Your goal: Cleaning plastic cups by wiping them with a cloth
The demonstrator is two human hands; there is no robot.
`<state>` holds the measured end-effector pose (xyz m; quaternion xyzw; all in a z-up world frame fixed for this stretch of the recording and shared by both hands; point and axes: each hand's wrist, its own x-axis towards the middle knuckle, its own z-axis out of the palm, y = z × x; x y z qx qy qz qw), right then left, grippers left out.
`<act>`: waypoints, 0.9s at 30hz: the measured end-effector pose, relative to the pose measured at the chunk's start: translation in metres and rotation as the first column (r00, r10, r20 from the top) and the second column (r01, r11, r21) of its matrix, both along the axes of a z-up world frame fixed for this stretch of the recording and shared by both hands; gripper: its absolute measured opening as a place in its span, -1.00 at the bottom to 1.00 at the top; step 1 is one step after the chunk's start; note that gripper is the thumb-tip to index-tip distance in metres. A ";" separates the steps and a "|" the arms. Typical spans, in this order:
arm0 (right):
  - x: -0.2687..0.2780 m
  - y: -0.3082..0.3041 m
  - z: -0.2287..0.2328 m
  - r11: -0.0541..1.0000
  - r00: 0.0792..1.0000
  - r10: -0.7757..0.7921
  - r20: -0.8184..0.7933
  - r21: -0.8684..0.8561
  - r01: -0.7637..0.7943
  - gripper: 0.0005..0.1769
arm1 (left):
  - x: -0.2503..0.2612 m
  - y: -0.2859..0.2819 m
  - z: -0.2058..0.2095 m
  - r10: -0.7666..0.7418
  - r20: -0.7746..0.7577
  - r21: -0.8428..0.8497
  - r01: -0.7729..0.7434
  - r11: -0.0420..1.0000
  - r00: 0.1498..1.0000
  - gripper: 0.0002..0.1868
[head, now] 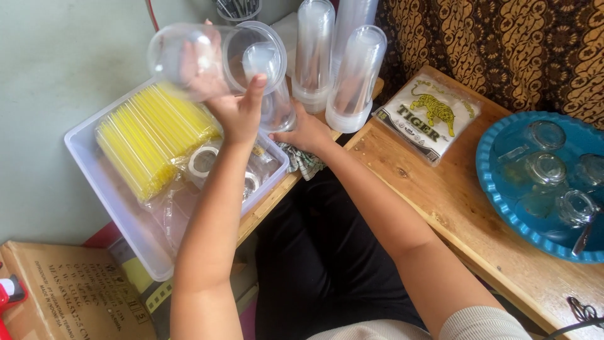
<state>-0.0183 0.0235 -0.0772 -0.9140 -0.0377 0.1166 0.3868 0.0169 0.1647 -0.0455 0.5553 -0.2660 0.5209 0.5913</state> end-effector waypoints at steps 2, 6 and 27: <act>-0.002 0.000 0.002 1.000 1.000 -0.004 0.008 0.019 0.004 0.32 | -0.017 -0.003 0.014 -0.170 0.103 0.017 0.169 0.985 0.980 -0.01; 0.000 -0.005 -0.016 0.997 0.996 -0.005 0.087 0.075 -0.002 0.45 | -0.036 -0.019 0.024 -0.138 0.110 0.031 0.136 0.990 0.984 -0.06; -0.098 -0.076 0.058 0.139 0.813 -0.384 -0.437 0.843 0.519 -0.33 | -0.124 -0.082 -0.080 -0.415 -0.175 0.161 0.441 0.883 0.893 0.19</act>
